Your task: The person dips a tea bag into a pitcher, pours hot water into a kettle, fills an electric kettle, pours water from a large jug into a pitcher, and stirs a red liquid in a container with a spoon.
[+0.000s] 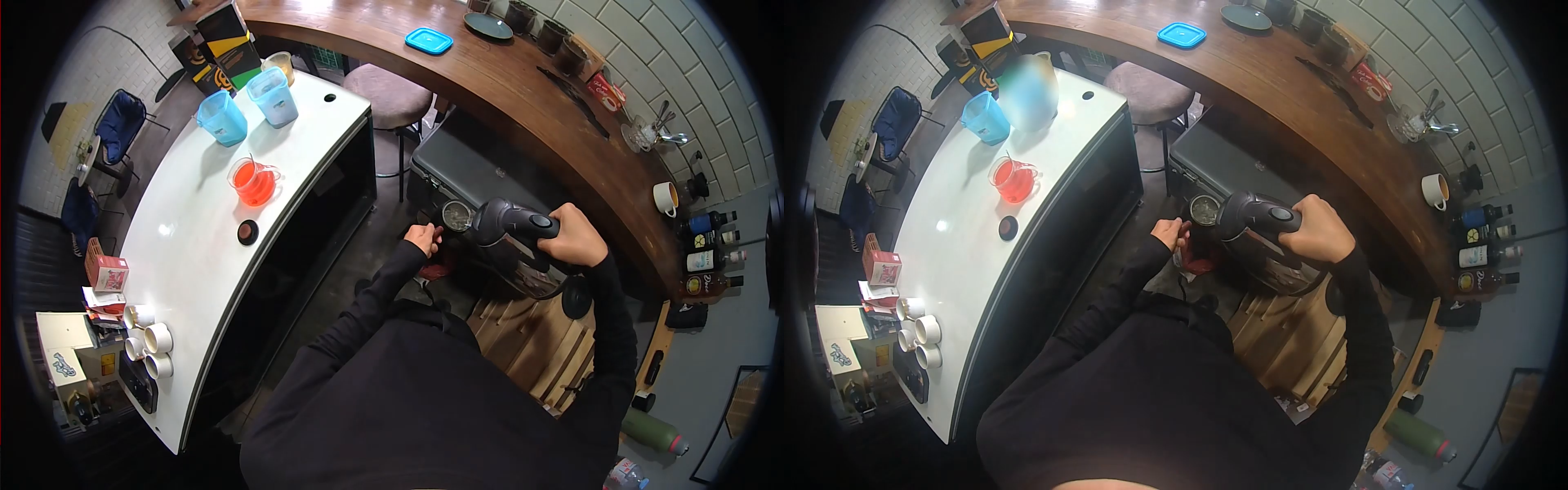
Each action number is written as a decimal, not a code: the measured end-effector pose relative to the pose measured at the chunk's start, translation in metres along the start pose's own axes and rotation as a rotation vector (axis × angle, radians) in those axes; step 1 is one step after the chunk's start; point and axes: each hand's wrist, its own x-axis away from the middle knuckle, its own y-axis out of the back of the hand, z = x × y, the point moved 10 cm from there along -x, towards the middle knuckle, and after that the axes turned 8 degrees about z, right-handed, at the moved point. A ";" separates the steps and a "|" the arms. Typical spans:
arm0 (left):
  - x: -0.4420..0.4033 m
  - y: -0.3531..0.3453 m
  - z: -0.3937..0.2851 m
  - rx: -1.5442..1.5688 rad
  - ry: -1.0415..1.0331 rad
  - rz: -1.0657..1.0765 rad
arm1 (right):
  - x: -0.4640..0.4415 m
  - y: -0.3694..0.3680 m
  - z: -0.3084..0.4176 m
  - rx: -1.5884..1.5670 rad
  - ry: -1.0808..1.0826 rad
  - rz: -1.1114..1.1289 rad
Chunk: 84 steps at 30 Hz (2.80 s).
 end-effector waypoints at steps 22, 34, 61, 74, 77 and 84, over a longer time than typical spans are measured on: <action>-0.005 0.002 0.007 0.017 -0.017 0.008 | 0.013 0.011 0.005 0.010 -0.064 0.046; 0.001 -0.002 0.000 0.016 -0.022 0.038 | 0.011 -0.010 -0.005 -0.112 0.017 -0.038; -0.002 -0.002 0.016 0.075 0.095 0.082 | 0.018 -0.023 -0.021 -0.124 -0.065 -0.040; -0.005 -0.005 0.020 0.113 0.087 0.109 | 0.020 -0.024 -0.028 -0.110 -0.120 -0.032; -0.005 -0.004 0.017 0.098 0.077 0.080 | 0.021 -0.026 -0.031 -0.134 -0.096 -0.052; -0.007 -0.006 0.018 0.142 0.075 0.064 | 0.031 -0.031 -0.043 -0.187 -0.005 -0.179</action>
